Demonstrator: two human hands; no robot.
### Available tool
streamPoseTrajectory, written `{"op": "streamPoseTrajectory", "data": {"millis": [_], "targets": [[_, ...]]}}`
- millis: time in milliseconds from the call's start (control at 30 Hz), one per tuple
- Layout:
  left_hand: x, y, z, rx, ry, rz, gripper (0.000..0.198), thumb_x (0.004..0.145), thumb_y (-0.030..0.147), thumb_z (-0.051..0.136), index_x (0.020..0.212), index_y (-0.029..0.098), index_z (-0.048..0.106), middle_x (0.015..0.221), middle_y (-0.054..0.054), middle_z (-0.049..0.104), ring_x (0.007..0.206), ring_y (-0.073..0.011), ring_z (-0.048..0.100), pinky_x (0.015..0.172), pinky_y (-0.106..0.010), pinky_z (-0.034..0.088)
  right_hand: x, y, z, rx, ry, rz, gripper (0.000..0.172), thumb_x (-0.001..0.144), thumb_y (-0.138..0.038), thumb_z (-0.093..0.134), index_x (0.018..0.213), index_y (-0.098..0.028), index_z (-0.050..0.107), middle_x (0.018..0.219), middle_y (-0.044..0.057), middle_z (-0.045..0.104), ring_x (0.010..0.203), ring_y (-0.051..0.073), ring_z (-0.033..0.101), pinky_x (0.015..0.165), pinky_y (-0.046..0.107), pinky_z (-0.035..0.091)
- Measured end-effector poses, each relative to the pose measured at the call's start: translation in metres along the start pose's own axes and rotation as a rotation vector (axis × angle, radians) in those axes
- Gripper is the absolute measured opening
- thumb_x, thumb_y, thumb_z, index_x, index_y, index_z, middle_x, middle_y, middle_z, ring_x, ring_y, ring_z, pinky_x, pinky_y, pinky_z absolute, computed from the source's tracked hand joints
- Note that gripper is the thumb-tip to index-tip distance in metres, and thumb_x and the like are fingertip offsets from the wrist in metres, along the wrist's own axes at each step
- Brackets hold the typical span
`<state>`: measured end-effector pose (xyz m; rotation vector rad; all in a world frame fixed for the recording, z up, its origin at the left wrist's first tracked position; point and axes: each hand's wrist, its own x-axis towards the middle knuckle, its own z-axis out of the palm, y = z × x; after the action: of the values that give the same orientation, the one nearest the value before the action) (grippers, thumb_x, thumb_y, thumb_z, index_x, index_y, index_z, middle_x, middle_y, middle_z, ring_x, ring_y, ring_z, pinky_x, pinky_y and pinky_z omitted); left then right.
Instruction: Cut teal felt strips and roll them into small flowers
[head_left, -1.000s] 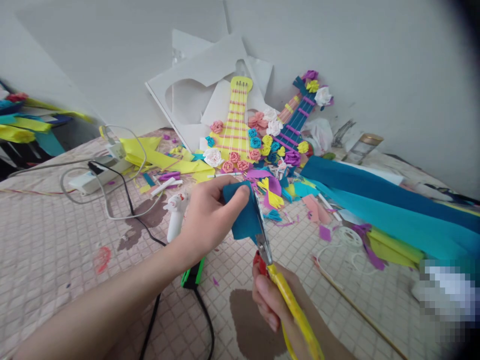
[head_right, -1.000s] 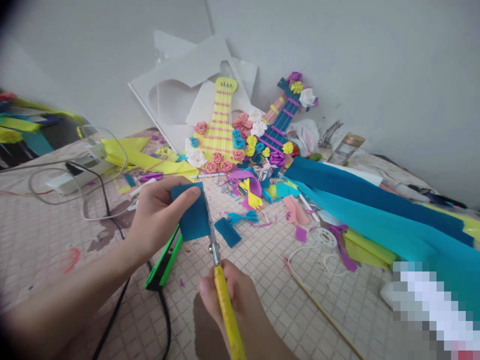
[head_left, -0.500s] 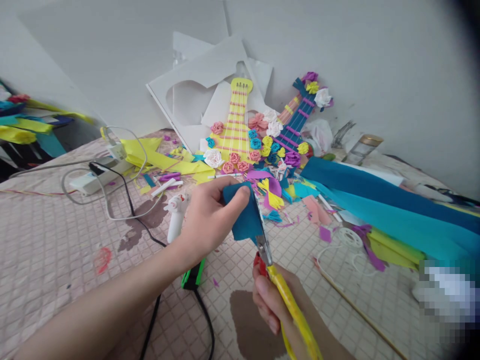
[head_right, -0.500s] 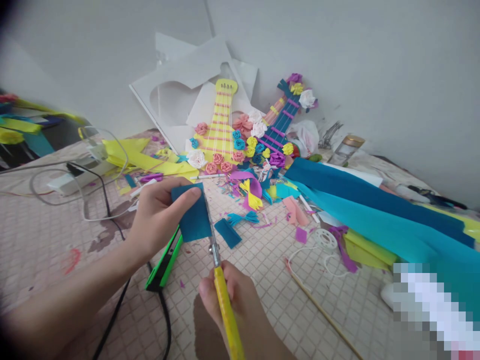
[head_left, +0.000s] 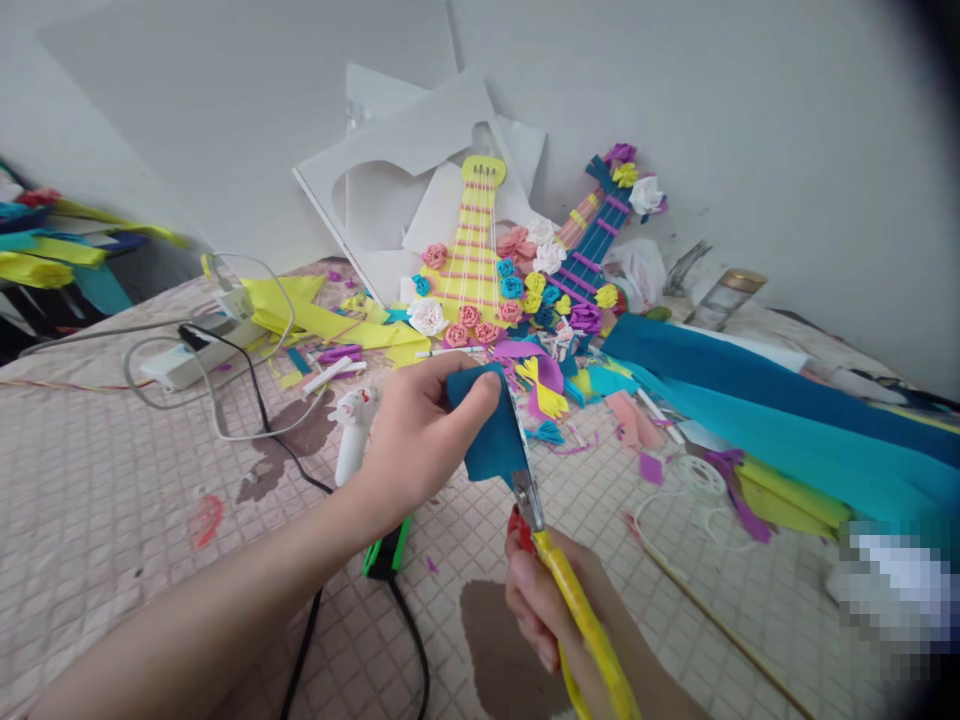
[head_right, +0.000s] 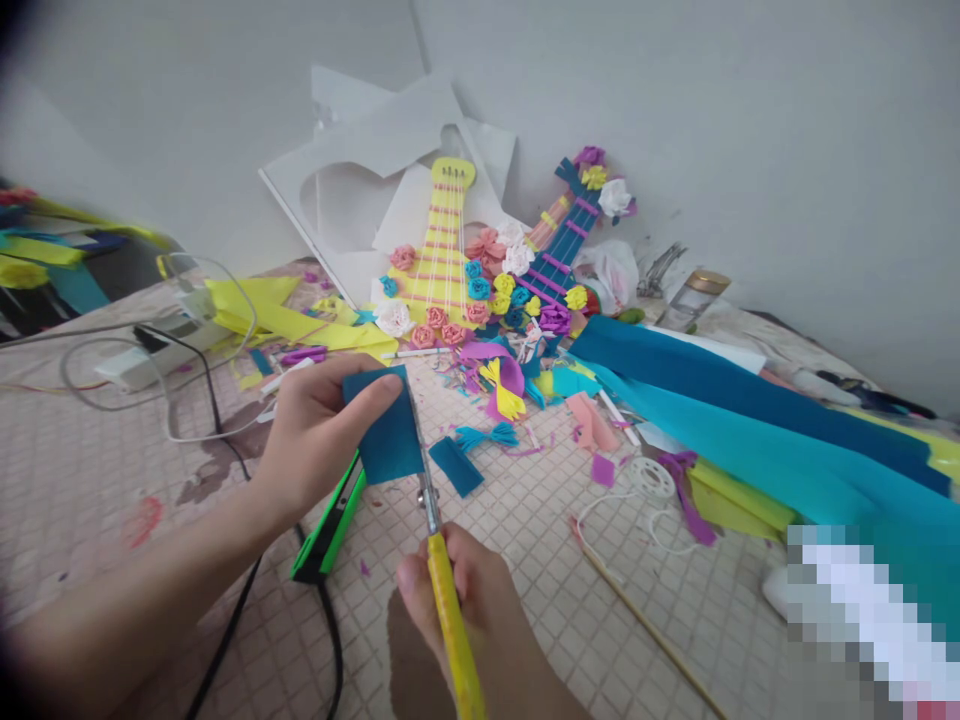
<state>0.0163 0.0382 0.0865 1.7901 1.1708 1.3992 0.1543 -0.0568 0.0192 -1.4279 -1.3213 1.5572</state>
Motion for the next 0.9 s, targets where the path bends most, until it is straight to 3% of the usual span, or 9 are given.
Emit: {"op": "streamPoseTrajectory", "data": {"millis": [533, 900], "targets": [[0.000, 0.000, 0.000, -0.012, -0.008, -0.004, 0.023, 0.077, 0.027, 0.056, 0.057, 0.017, 0.053, 0.051, 0.003, 0.044, 0.048, -0.0090, 0.039, 0.040, -0.019, 0.032, -0.005, -0.012, 0.005, 0.090, -0.048, 0.072, 0.061, 0.066, -0.082, 0.041, 0.066, -0.021, 0.038, 0.040, -0.010, 0.031, 0.034, 0.004, 0.028, 0.037, 0.020, 0.019], [-0.004, 0.004, 0.000, -0.048, -0.094, 0.007, 0.025, 0.079, 0.028, 0.053, 0.058, 0.016, 0.049, 0.052, 0.005, 0.037, 0.047, -0.0077, 0.033, 0.040, -0.020, 0.028, -0.007, -0.005, 0.005, 0.084, 0.025, -0.095, 0.055, 0.076, -0.074, 0.040, 0.064, -0.020, 0.037, 0.048, -0.007, 0.035, 0.040, 0.005, 0.031, 0.040, 0.022, 0.022]]}}
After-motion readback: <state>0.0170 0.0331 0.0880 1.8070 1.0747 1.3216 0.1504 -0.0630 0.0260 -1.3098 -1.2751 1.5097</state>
